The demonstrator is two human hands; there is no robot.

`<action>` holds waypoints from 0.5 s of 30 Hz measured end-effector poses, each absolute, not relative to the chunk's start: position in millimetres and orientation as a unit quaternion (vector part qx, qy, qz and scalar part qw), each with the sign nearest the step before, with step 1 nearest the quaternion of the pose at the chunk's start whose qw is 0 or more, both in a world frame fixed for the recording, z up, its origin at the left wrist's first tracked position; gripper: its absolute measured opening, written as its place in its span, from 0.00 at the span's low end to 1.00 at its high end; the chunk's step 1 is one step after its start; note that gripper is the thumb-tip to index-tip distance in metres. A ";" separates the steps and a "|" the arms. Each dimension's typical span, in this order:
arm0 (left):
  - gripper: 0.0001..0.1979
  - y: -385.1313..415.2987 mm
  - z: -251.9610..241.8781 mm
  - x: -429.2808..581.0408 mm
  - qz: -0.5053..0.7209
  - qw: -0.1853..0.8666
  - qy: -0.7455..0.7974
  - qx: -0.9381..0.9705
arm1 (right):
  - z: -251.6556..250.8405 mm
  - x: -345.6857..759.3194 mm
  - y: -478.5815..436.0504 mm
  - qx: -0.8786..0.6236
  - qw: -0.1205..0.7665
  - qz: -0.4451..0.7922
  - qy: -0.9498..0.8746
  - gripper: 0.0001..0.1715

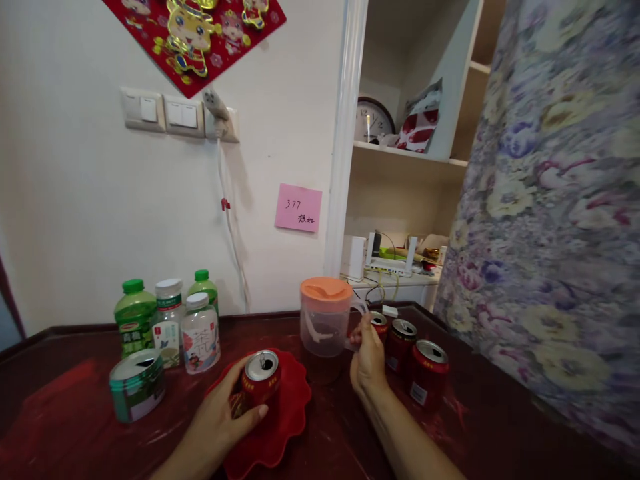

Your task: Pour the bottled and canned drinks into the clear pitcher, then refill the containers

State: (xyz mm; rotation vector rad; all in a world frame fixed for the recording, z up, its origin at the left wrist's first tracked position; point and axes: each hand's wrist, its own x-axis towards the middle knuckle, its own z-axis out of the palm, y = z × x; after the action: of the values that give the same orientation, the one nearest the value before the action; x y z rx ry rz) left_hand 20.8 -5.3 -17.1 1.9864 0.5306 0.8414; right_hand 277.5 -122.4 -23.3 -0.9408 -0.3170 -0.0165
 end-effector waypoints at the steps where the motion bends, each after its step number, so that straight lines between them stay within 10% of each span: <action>1: 0.37 -6.7 -15.8 21.1 0.340 0.448 0.214 0.799 | -23.6 277.3 -122.1 -0.445 0.882 -0.003 -0.153 0.24; 15: 0.40 -2.8 -10.9 20.7 0.279 0.523 0.171 0.787 | -17.7 282.2 -136.8 -0.531 0.823 -0.087 -0.183 0.26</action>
State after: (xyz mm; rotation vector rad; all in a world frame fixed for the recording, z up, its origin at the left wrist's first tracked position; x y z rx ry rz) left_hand 20.7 -2.8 -10.9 1.8849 0.4089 0.6685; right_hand 282.2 -136.8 -17.7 -1.1302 -0.3889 -0.1853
